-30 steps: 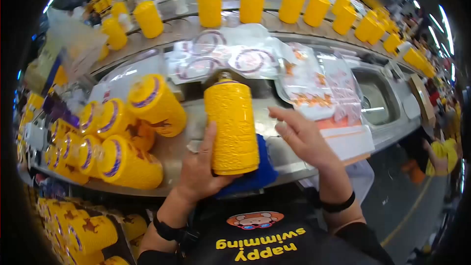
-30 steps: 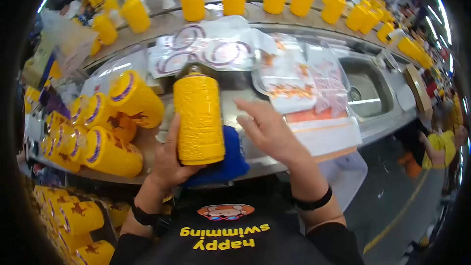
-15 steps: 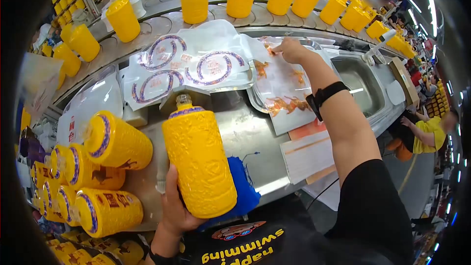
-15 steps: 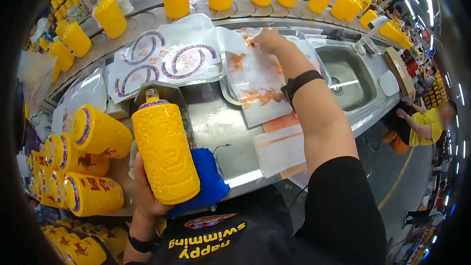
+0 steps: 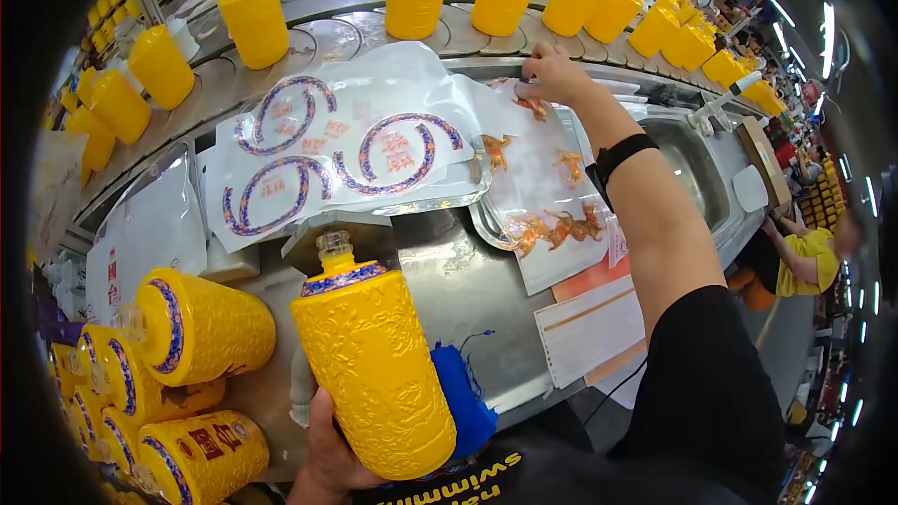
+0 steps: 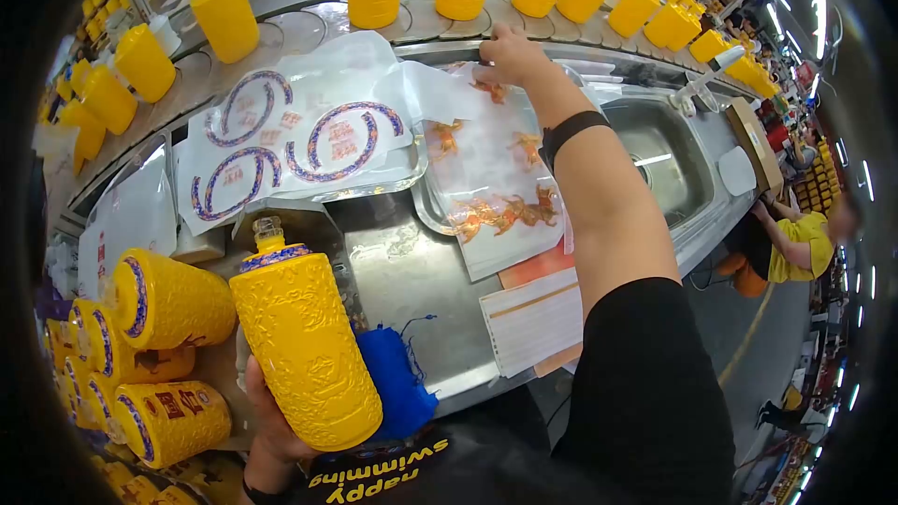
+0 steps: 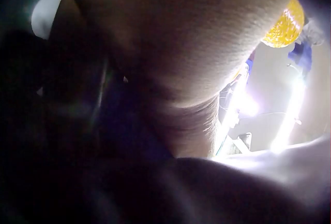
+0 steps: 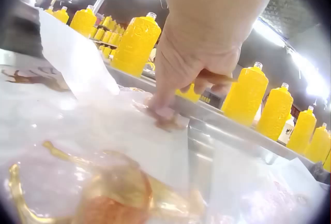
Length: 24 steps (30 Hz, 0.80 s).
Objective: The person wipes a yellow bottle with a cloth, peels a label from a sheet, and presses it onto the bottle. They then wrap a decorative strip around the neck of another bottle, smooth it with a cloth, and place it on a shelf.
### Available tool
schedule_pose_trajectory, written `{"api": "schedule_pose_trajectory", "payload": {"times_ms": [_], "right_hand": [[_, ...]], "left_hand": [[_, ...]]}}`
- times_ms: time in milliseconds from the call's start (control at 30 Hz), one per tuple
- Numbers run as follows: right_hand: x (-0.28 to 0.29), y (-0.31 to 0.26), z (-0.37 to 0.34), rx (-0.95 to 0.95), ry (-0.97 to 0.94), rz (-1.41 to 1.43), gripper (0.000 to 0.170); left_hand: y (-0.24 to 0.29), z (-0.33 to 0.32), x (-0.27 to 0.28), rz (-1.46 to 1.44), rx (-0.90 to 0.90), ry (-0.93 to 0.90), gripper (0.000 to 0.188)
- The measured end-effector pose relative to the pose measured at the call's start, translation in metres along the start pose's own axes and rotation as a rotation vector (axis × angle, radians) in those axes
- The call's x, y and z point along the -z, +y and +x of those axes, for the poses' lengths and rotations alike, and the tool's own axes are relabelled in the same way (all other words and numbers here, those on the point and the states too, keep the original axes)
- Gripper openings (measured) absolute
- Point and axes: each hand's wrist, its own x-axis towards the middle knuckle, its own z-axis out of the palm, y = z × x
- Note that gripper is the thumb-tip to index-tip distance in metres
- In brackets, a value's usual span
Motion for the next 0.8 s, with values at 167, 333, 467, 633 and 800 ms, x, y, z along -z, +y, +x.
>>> {"api": "schedule_pose_trajectory", "payload": {"times_ms": [167,333,467,633,800], "right_hand": [[0.003,-0.004,0.004,0.026,0.036,-0.053,0.021],[-0.006,0.018,0.009,-0.195,-0.064,-0.157,0.032],[-0.007,0.019,-0.02,-0.303,-0.08,-0.049,0.046],[-0.03,0.027,-0.009,-0.323,0.047,0.02,0.04],[-0.028,0.03,-0.003,-0.345,0.103,0.084,0.03]], "left_hand": [[0.006,0.006,-0.003,0.073,-0.065,0.061,0.12],[0.005,0.0,-0.004,0.138,-0.07,0.104,0.119],[0.004,0.0,-0.004,0.149,-0.069,0.101,0.118],[-0.006,-0.013,-0.004,-0.246,0.273,0.184,0.11],[0.01,0.01,-0.014,-0.009,-0.025,0.209,0.099]]}}
